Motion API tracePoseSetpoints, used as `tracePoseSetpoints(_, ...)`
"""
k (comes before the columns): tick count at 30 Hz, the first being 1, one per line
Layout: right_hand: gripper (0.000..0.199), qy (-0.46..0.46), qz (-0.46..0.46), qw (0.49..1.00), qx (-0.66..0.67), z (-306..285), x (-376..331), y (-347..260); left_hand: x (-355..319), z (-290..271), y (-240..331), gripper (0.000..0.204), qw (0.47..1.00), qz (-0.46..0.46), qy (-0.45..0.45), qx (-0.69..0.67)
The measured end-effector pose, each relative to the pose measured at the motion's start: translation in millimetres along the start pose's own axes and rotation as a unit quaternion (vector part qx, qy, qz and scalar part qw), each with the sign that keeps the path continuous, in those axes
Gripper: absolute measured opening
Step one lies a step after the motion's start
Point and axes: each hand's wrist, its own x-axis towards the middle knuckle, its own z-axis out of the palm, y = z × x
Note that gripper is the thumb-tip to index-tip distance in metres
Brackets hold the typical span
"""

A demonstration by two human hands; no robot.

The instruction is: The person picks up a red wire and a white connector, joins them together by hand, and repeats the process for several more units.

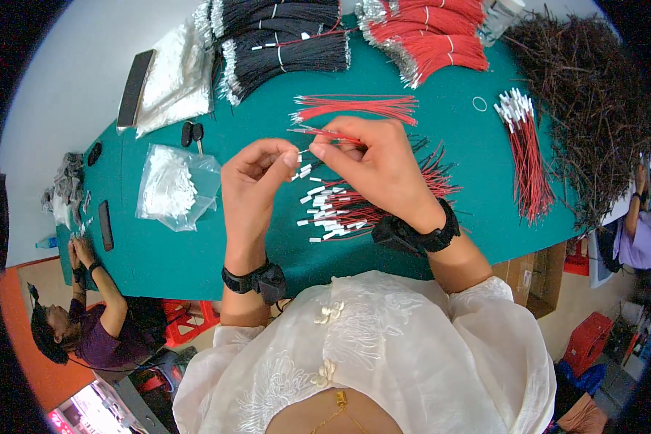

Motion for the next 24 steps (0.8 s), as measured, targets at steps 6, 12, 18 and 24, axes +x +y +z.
tracePoseSetpoints(6, 0.01, -0.002, 0.012, 0.999, 0.042, 1.5, 0.4, 3.9, -0.1, 0.0, 1.8, 0.007, 1.0, -0.004, -0.003, -0.008)
tracePoseSetpoints(12, 0.008, -0.003, 0.007, 0.997, 0.081, 1.0, -0.2, 0.6, 1.3, -1.0, -0.5, 0.009, 0.999, -0.015, -0.013, -0.031)
tracePoseSetpoints(18, 0.007, 0.011, -0.017, 0.998, 0.061, 1.6, -1.2, -0.5, 2.8, -1.9, -4.0, 0.01, 0.996, -0.034, -0.023, -0.077)
tracePoseSetpoints(24, 0.006, 0.017, -0.017, 0.997, 0.075, 3.4, -2.5, -1.9, 2.5, -2.4, -4.7, 0.01, 0.996, -0.038, -0.022, -0.079)
